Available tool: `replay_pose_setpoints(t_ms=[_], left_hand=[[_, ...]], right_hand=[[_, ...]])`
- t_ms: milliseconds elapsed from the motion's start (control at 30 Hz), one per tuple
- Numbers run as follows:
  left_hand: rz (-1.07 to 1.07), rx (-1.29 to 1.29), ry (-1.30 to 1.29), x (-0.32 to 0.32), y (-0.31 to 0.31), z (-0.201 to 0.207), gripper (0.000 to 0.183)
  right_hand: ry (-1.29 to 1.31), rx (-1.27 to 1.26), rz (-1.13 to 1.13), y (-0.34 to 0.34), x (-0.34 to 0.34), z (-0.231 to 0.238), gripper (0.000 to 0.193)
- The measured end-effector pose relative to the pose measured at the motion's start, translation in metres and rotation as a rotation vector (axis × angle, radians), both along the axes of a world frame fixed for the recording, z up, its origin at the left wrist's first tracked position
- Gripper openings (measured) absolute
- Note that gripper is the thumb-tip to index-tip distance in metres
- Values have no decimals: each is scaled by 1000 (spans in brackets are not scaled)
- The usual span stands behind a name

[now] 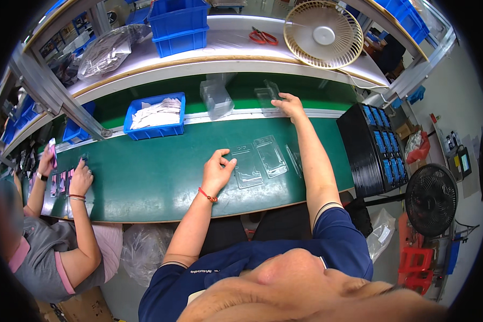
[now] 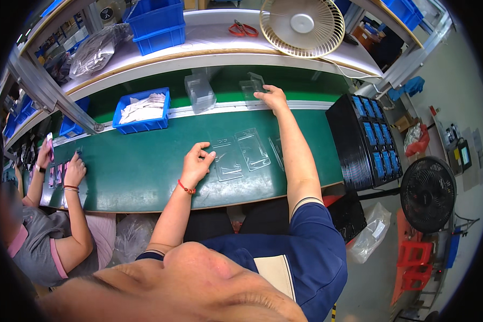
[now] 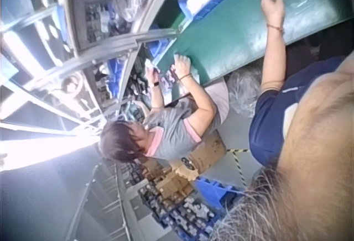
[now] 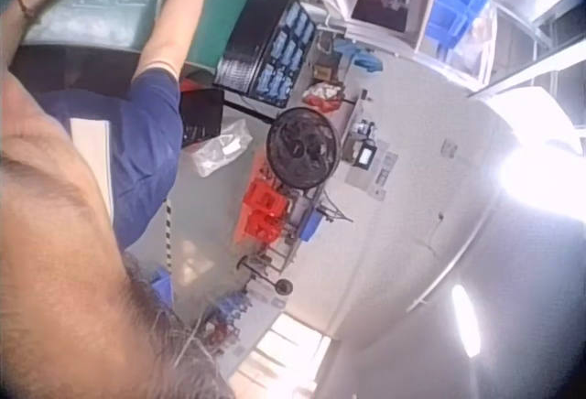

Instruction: Assembling electronic components into plastic trays and adding protective inserts.

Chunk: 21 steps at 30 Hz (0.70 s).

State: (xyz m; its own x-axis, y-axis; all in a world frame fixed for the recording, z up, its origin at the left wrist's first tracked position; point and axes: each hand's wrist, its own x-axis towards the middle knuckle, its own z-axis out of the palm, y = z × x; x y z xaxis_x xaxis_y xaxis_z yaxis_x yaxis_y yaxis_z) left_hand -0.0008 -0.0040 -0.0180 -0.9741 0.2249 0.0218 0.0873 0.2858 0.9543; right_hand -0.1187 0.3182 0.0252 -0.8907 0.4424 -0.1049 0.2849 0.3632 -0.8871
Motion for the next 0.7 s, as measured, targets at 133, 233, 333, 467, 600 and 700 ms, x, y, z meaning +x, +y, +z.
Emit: replay_pose_setpoints(t_ms=[133, 233, 333, 467, 600, 700], left_hand=[[-5, 27, -24, -2, 5, 0, 32], [5, -46, 93, 9, 0, 15, 28], [4, -209, 476, 19, 5, 25, 28], [-122, -377, 637, 37, 23, 26, 42], [-193, -487, 651, 40, 23, 24, 52], [-166, -483, 652, 33, 15, 18, 50]], right_hand=[[170, 433, -102, 23, 33, 4, 68], [75, 684, -157, 37, 94, 12, 62], [80, 860, -235, 58, 174, -12, 52], [31, 920, -182, 42, 248, -42, 55], [13, 956, -49, -10, 254, -31, 73], [15, 962, 21, -33, 239, -28, 73]])
